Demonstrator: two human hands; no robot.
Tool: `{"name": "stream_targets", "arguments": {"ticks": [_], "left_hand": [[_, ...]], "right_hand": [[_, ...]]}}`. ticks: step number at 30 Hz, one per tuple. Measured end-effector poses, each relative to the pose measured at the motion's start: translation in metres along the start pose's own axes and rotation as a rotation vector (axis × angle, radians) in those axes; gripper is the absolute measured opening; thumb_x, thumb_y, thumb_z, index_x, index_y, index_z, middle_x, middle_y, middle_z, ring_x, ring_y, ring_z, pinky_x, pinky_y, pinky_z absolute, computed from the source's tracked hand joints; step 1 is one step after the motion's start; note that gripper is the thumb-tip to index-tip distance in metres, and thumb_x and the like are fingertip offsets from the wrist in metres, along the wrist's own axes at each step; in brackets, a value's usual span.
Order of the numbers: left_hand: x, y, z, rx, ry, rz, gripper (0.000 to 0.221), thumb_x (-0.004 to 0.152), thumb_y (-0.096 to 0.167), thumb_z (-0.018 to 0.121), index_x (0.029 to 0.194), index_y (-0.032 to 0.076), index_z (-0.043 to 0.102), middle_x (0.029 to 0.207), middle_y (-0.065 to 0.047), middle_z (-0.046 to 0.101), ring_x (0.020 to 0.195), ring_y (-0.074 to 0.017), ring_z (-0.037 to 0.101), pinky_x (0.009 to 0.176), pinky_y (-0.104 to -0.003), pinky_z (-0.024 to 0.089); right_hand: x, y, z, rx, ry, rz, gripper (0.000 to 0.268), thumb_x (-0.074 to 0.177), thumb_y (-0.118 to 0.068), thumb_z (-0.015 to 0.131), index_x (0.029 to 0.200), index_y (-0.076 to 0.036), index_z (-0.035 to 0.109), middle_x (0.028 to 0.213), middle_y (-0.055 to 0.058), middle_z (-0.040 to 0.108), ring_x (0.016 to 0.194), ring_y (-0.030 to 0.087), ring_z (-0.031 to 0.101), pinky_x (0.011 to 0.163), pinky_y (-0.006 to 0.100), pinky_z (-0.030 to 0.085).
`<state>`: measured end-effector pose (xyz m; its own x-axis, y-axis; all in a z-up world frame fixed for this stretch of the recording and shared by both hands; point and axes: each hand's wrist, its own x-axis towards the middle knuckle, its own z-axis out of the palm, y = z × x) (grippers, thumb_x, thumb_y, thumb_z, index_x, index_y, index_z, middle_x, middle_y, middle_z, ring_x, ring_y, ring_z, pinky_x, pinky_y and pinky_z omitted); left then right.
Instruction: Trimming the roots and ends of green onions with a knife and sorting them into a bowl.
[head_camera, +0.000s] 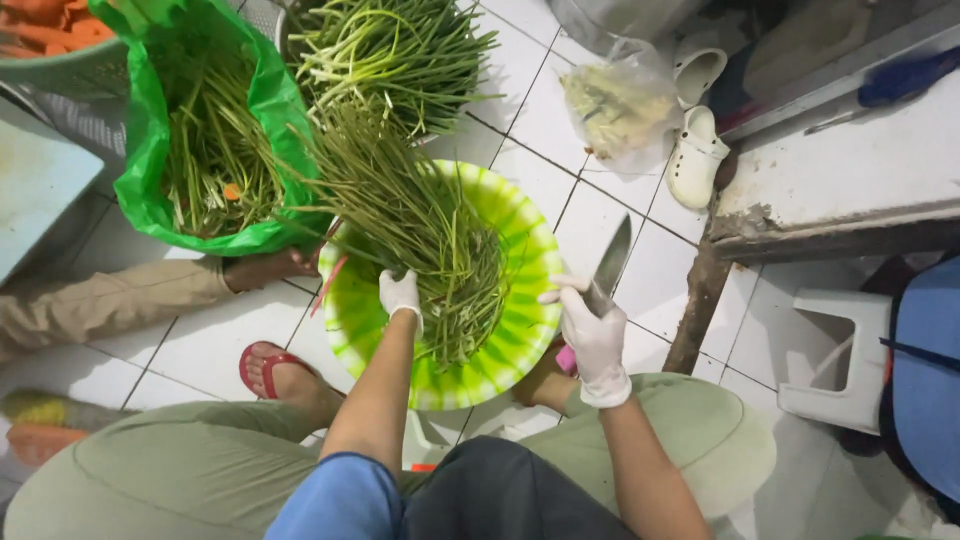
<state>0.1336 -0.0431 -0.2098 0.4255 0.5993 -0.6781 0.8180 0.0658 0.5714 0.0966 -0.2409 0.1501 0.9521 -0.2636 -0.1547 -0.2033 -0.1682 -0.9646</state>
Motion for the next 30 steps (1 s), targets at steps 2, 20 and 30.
{"name": "stream_targets", "arguments": {"ticks": [2,20,30], "left_hand": [[0.002,0.000,0.003,0.002,0.031,0.009,0.039,0.074,0.036,0.070,0.105,0.016,0.058,0.107,-0.015,0.062,0.109,-0.0322,0.057,0.092,-0.042,0.047],[-0.130,0.035,-0.113,-0.466,-0.167,0.185,0.032,0.080,0.019,0.064,0.106,0.009,0.048,0.084,-0.008,0.059,0.071,-0.0197,0.061,0.059,-0.036,0.055],[-0.214,0.018,-0.185,-0.470,-0.502,0.379,0.034,0.085,0.018,0.066,0.112,0.007,0.048,0.090,-0.001,0.062,0.080,-0.0070,0.056,0.069,-0.021,0.048]], "right_hand": [[0.003,0.000,0.000,0.029,-0.021,0.019,0.022,0.085,0.000,0.052,0.096,-0.007,0.069,0.068,0.013,0.068,0.047,0.007,0.045,0.052,0.017,0.039],[-0.004,0.035,0.017,-0.331,-0.277,0.182,0.018,0.074,-0.025,0.066,0.090,-0.019,0.072,0.076,0.001,0.071,0.080,0.011,0.065,0.082,0.027,0.048],[-0.066,0.053,0.049,-0.149,-0.568,0.090,0.030,0.064,-0.016,0.084,0.089,-0.010,0.071,0.082,0.004,0.072,0.081,0.012,0.065,0.080,0.027,0.051]]}}
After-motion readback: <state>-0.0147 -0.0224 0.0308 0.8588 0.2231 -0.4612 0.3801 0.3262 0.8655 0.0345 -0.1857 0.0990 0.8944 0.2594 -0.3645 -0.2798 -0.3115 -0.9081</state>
